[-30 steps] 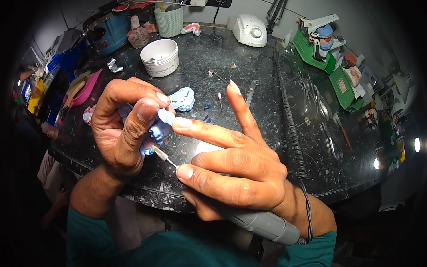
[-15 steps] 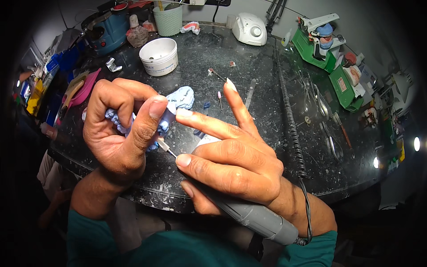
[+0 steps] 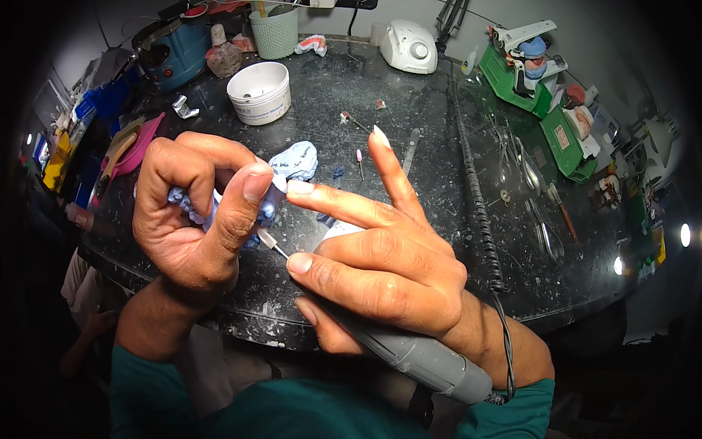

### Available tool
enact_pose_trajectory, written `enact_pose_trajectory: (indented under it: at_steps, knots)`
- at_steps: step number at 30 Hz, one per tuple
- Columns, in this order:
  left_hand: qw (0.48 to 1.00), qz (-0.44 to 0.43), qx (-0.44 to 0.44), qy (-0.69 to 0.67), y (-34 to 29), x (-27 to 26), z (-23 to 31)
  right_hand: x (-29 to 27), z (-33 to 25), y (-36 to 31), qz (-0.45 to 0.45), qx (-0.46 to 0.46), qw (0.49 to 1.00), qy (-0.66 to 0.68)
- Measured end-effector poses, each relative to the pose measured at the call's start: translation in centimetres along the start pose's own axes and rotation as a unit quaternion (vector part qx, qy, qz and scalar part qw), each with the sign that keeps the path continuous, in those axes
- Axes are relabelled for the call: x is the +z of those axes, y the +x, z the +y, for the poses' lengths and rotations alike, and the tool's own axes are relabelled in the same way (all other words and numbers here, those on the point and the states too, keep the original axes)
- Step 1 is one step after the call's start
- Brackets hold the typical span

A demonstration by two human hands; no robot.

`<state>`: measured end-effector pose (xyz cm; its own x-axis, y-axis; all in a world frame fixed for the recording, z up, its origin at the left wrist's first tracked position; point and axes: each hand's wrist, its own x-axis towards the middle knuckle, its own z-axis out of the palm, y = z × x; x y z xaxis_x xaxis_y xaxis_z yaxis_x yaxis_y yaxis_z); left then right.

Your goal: The person assembles a dental prosthesis by fitting small blue and white plastic components onto a mold. They use a rotary tool to grind and shape the plastic parts for a precise fit, then repeatedly inspect the assembly by pressing the pieces together and turning the object over.

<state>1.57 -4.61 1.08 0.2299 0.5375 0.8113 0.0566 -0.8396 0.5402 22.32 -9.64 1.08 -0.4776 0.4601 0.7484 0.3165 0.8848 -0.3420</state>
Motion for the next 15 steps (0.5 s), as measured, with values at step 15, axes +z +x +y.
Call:
enact_pose_trajectory:
  at_steps: [15]
  knots:
    - [0.992, 0.027, -0.055, -0.109, -0.04, 0.36, -0.06, 0.14, 0.3, -0.11, 0.008, -0.012, 1.0, 0.026]
